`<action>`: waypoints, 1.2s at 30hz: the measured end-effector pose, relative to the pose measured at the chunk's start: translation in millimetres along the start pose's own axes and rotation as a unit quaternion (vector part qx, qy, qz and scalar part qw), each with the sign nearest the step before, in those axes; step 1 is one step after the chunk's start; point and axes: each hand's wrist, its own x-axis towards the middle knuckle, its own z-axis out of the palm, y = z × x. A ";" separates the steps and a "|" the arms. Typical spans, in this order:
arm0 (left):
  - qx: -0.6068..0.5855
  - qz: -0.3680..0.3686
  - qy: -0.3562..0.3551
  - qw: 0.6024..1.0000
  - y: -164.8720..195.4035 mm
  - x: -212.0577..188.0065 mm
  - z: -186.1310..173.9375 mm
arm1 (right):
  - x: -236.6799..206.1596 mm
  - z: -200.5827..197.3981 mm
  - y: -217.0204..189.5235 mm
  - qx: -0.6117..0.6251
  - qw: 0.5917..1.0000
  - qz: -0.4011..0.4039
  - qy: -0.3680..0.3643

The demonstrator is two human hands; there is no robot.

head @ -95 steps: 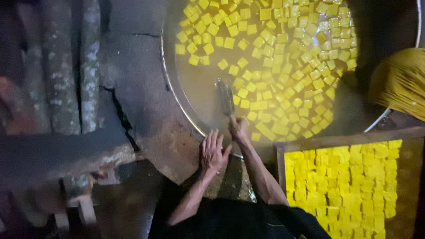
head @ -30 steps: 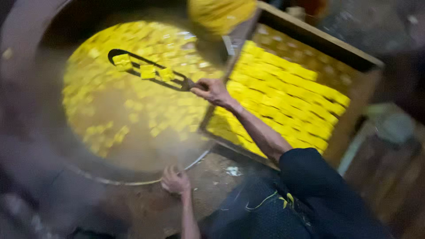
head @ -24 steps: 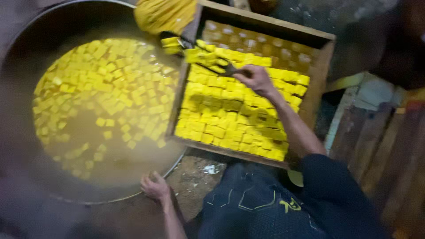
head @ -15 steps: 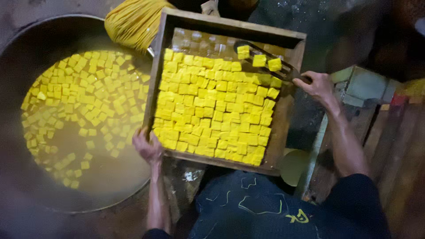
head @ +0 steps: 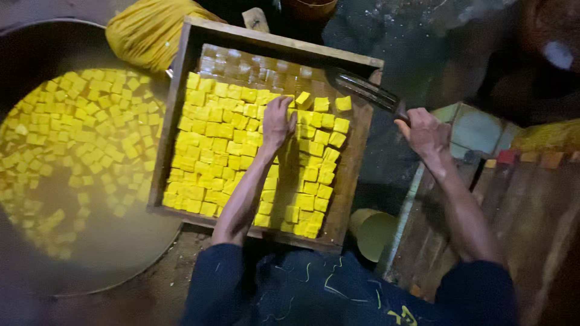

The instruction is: The person uses a slotted spatula to scoop yellow tofu cubes from a large steaming pot and arranges them in a wooden tray. The person repeatedly transfers tofu from the pot to the tray, filling the tray with the cooked cubes.

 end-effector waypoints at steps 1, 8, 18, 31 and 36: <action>0.010 0.007 -0.010 1.000 5.5 12.2 8.3 | -3.4 -9.6 2.7 -0.017 1.000 0.014 -0.003; 0.145 0.143 -0.064 0.977 19.0 56.1 47.8 | -7.3 -55.5 -1.1 -0.121 0.987 -0.009 -0.102; 0.200 0.034 -0.127 0.971 57.3 58.5 54.3 | -7.4 -102.9 -1.9 -0.151 0.982 -0.094 -0.070; 0.059 0.080 -0.111 0.989 -10.1 -68.5 -9.0 | -45.2 -64.9 -30.7 -0.079 0.995 -0.053 -0.005; 0.092 -0.032 0.072 0.993 -78.9 -172.2 -157.6 | -41.7 -69.0 -40.5 -0.115 0.991 0.024 -0.060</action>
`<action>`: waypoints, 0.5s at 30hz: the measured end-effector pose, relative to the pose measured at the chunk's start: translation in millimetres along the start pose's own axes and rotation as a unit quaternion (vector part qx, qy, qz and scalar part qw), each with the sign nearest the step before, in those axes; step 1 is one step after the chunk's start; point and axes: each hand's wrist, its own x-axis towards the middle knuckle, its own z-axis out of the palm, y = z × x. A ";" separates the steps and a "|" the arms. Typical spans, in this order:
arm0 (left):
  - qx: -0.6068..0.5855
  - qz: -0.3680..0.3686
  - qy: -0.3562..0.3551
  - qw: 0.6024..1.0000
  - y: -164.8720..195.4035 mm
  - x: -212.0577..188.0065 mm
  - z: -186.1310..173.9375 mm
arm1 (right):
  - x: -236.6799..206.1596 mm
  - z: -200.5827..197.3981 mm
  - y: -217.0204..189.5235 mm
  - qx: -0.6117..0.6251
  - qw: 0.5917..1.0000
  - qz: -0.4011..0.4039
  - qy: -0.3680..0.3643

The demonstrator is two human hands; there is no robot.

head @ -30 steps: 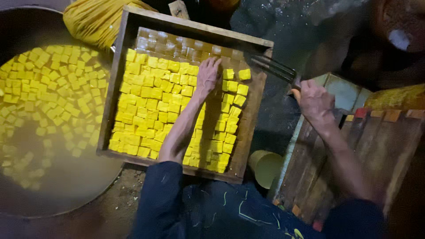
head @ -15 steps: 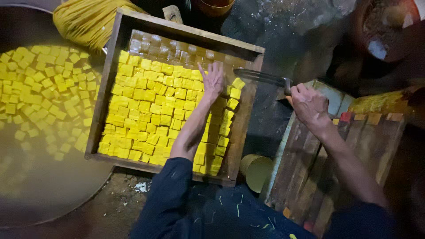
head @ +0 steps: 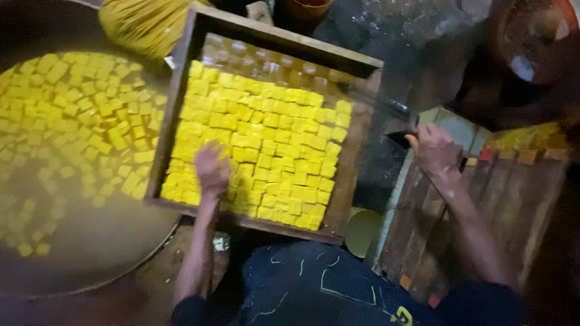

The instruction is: The person uses a slotted spatula to scoop yellow tofu cubes from a large steaming pot and arranges them in a wooden tray. The person repeatedly transfers tofu from the pot to the tray, filling the tray with the cooked cubes.

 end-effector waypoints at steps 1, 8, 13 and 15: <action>0.018 -0.070 0.043 0.996 -18.4 -22.2 -33.1 | 9.4 -0.6 -9.1 0.004 1.000 0.007 0.011; 0.243 -0.390 0.131 0.879 -146.2 -194.5 -193.6 | 104.2 0.2 -294.6 0.438 0.893 -0.098 0.028; 0.247 -0.431 0.076 0.865 -174.2 -260.3 -219.2 | 94.9 -12.8 -603.4 0.664 0.673 -0.184 -0.268; 0.203 -0.508 0.041 0.836 -178.3 -265.9 -214.8 | 84.6 -21.8 -702.1 0.620 0.684 -0.190 -0.335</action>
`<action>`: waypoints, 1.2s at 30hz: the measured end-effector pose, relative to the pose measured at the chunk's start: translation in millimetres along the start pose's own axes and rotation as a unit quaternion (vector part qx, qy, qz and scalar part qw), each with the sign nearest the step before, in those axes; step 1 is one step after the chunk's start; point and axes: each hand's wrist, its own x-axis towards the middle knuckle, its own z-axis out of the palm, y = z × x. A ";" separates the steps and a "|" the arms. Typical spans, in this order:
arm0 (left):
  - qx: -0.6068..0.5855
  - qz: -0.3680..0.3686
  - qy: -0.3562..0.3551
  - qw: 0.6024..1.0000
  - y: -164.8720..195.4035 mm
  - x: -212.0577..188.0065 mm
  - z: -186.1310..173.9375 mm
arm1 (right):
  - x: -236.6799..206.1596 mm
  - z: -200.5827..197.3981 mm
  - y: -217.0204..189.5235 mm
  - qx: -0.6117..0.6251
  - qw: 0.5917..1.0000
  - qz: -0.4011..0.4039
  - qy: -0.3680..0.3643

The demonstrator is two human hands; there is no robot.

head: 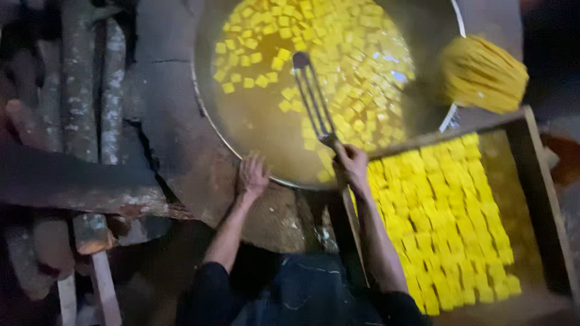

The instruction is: The person uses a slotted spatula to scoop yellow tofu cubes from a large steaming pot and arranges them in a wooden tray. The person repeatedly transfers tofu from the pot to the tray, filling the tray with the cooked cubes.

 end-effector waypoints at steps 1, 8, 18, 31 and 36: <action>-0.004 -0.004 -0.017 1.000 -1.4 1.5 4.3 | 24.9 29.7 -9.1 -0.022 0.999 0.036 -0.009; -0.051 -0.013 -0.025 0.998 -11.4 12.1 13.7 | 146.1 131.9 -16.5 -0.377 0.926 -0.002 -0.022; -0.060 -0.007 -0.085 0.995 -23.6 15.2 1.2 | 225.2 201.1 -44.9 -0.143 0.990 -0.017 -0.009; 0.031 0.072 0.008 0.997 -26.6 -39.8 8.1 | -94.4 -114.0 -9.5 -0.015 0.976 -0.066 0.207; -0.002 0.155 0.064 0.986 -3.2 -59.6 -18.7 | -314.0 -220.8 68.2 -0.144 0.914 0.063 0.373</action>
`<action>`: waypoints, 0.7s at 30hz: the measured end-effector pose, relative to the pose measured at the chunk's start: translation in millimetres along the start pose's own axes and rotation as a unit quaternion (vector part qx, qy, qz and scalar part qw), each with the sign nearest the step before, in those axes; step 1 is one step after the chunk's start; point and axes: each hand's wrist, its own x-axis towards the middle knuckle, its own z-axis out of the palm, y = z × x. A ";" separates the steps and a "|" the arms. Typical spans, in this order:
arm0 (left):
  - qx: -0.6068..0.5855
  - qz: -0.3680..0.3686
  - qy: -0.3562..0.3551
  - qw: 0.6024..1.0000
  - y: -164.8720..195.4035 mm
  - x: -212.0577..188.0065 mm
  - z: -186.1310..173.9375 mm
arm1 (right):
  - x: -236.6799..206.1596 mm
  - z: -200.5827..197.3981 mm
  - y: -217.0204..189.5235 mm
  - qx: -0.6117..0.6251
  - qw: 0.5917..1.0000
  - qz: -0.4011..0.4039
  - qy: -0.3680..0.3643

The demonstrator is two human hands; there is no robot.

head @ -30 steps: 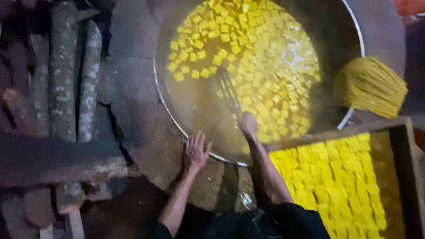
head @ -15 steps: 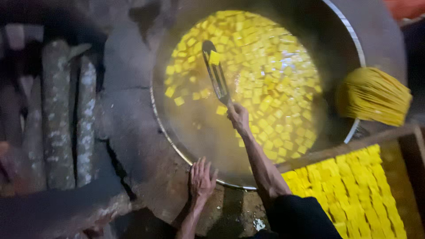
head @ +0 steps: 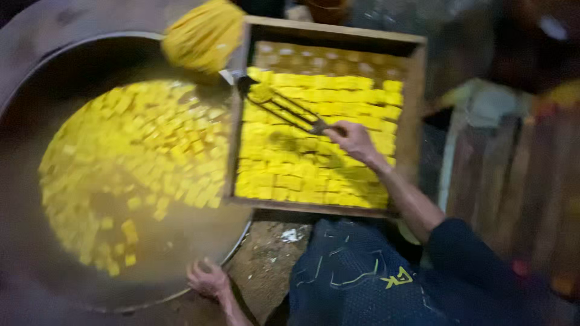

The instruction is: The person uses a slotted spatula to scoop yellow tofu cubes from a large steaming pot and arranges them in a wooden tray. The person repeatedly transfers tofu from the pot to the tray, filling the tray with the cooked cubes.

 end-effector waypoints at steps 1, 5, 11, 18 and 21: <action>-0.025 0.020 0.027 0.999 10.6 -2.2 -1.7 | -21.0 -32.2 33.8 -0.015 0.999 0.049 0.013; -0.101 0.120 0.027 0.987 107.9 25.9 30.2 | -67.6 -140.4 146.8 -0.109 0.985 0.085 0.107; -0.247 0.305 -0.007 0.920 352.9 41.8 87.1 | -61.1 -216.6 234.8 -0.190 0.967 0.116 0.121; -0.325 0.386 -0.108 0.856 538.1 7.1 129.0 | -10.4 -258.9 257.0 -0.435 0.897 -0.037 0.075; -0.327 0.378 -0.138 0.855 575.8 3.4 148.1 | 7.3 -276.7 247.6 -0.441 0.879 -0.127 0.127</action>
